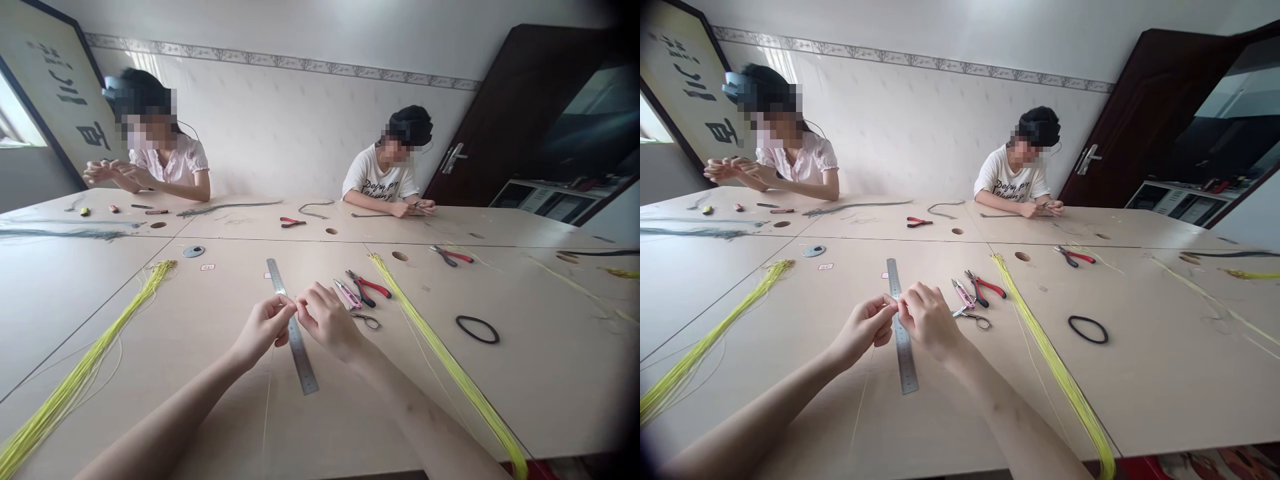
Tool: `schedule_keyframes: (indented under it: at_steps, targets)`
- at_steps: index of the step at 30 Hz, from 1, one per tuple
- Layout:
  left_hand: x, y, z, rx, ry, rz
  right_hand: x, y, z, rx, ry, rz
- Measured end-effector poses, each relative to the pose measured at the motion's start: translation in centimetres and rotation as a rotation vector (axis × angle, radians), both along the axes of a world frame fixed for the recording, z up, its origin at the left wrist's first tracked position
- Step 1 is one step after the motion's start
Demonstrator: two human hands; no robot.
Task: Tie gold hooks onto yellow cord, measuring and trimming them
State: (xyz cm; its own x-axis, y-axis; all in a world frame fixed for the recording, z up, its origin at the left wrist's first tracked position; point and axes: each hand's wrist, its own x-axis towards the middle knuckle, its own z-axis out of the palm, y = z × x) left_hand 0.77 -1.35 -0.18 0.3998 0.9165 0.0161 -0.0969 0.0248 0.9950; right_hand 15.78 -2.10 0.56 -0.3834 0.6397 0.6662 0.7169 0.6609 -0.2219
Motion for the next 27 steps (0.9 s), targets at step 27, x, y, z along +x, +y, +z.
schedule_keyframes:
  at_steps: [27]
  targets:
    - [-2.9,5.1,-1.2,-0.009,-0.139,0.415,0.7,-13.0,0.0,-0.912,0.302,-0.311]
